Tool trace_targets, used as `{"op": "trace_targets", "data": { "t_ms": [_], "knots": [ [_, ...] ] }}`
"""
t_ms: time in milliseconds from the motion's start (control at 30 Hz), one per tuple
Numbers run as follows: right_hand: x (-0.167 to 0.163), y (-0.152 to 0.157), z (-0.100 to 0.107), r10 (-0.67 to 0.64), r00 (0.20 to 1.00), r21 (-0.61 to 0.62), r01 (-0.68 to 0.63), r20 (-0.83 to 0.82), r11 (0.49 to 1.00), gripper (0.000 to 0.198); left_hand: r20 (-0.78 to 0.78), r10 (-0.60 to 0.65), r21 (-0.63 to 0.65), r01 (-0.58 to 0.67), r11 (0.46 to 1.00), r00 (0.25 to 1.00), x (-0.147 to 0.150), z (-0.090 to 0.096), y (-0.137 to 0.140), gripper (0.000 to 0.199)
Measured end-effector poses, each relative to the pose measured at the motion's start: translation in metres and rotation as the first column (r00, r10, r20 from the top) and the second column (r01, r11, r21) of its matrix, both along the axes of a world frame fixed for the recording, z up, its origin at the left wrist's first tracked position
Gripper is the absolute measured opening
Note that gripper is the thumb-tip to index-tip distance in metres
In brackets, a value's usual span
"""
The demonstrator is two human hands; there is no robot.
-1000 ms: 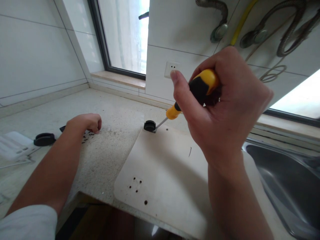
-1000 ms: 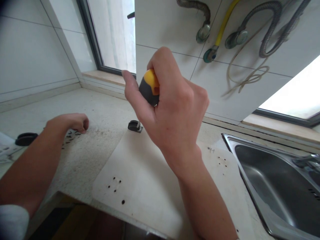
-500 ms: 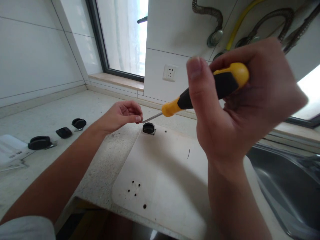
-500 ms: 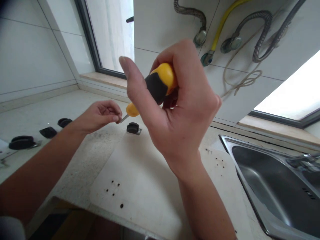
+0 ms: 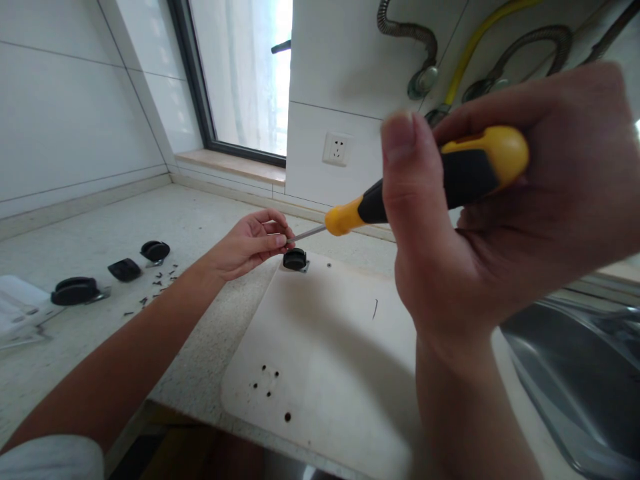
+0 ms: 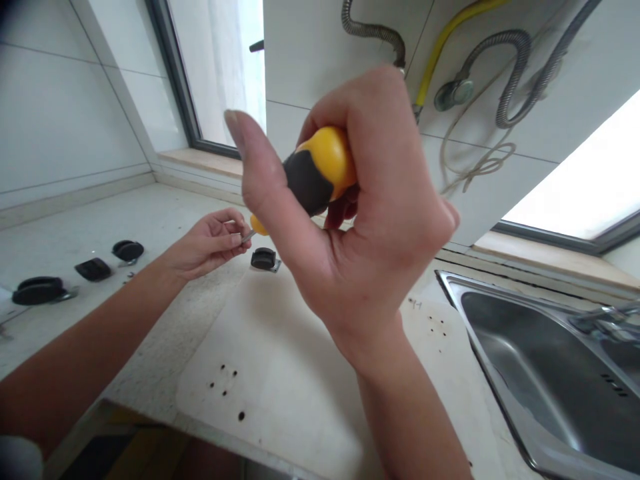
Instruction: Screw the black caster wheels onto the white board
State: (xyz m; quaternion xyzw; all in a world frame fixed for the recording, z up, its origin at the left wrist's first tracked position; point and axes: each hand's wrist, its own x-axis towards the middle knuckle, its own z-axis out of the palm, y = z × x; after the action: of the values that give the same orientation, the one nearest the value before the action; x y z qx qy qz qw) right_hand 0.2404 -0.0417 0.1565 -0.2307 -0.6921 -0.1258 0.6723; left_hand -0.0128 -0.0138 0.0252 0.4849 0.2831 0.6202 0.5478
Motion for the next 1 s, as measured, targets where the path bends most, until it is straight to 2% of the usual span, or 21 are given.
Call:
{"op": "trace_targets", "data": {
  "t_ms": [167, 233, 367, 433, 567, 667, 767, 833, 900, 967, 1000],
  "knots": [
    [-0.003, -0.003, -0.003, -0.034, 0.999, 0.000, 0.034, -0.020, 0.999, 0.031, 0.068, 0.016, -0.031, -0.013, 0.999, 0.998, 0.003, 0.002, -0.001, 0.040],
    [-0.001, -0.004, 0.000, -0.043, 0.998, -0.001, 0.043, 0.039, 0.999, 0.030, 0.094, 0.028, -0.049, -0.024, 0.999, 0.995, 0.005, 0.002, -0.002, 0.040],
    [0.003, -0.008, 0.004, 0.020, 0.987, 0.004, -0.021, 0.160, 1.000, 0.017, 0.108, 0.076, -0.067, -0.069, 0.995, 0.991, 0.004, -0.003, 0.002, 0.041],
    [0.006, -0.011, 0.006, 0.067, 0.965, -0.036, -0.060, 0.253, 0.998, 0.008, 0.090, 0.104, -0.083, -0.096, 0.992, 0.991, 0.002, -0.009, 0.005, 0.041],
    [0.009, -0.016, 0.009, 0.144, 0.879, -0.188, -0.064, 0.454, 0.980, 0.011, 0.082, 0.144, -0.084, -0.137, 0.987, 0.986, -0.003, -0.018, 0.011, 0.044],
    [0.006, -0.017, 0.007, 0.055, 0.917, -0.153, 0.007, 0.395, 0.988, 0.011, 0.051, 0.118, -0.063, -0.115, 0.991, 0.992, -0.004, -0.017, 0.012, 0.049],
    [0.002, -0.015, 0.004, -0.042, 0.964, -0.067, 0.062, 0.263, 0.996, 0.014, -0.125, 0.106, 0.004, -0.106, 0.994, 0.987, -0.005, -0.015, 0.012, 0.052],
    [0.001, -0.011, 0.002, -0.072, 0.969, -0.054, 0.087, 0.235, 0.995, 0.015, -0.372, 0.182, 0.099, -0.156, 0.983, 0.910, -0.008, -0.014, 0.014, 0.054],
    [0.002, -0.004, 0.000, -0.074, 0.953, -0.114, 0.112, 0.294, 0.987, 0.013, -0.643, 0.242, 0.192, -0.154, 0.969, 0.727, -0.012, -0.015, 0.016, 0.059],
    [0.001, 0.007, -0.004, -0.032, 0.922, -0.203, 0.118, 0.386, 0.972, 0.014, -0.815, 0.201, 0.196, -0.069, 0.978, 0.543, -0.013, -0.017, 0.015, 0.067],
    [0.000, 0.012, -0.007, 0.004, 0.903, -0.246, 0.113, 0.429, 0.963, 0.014, -0.860, 0.160, 0.172, -0.020, 0.985, 0.484, -0.013, -0.017, 0.014, 0.070]
  ]
}}
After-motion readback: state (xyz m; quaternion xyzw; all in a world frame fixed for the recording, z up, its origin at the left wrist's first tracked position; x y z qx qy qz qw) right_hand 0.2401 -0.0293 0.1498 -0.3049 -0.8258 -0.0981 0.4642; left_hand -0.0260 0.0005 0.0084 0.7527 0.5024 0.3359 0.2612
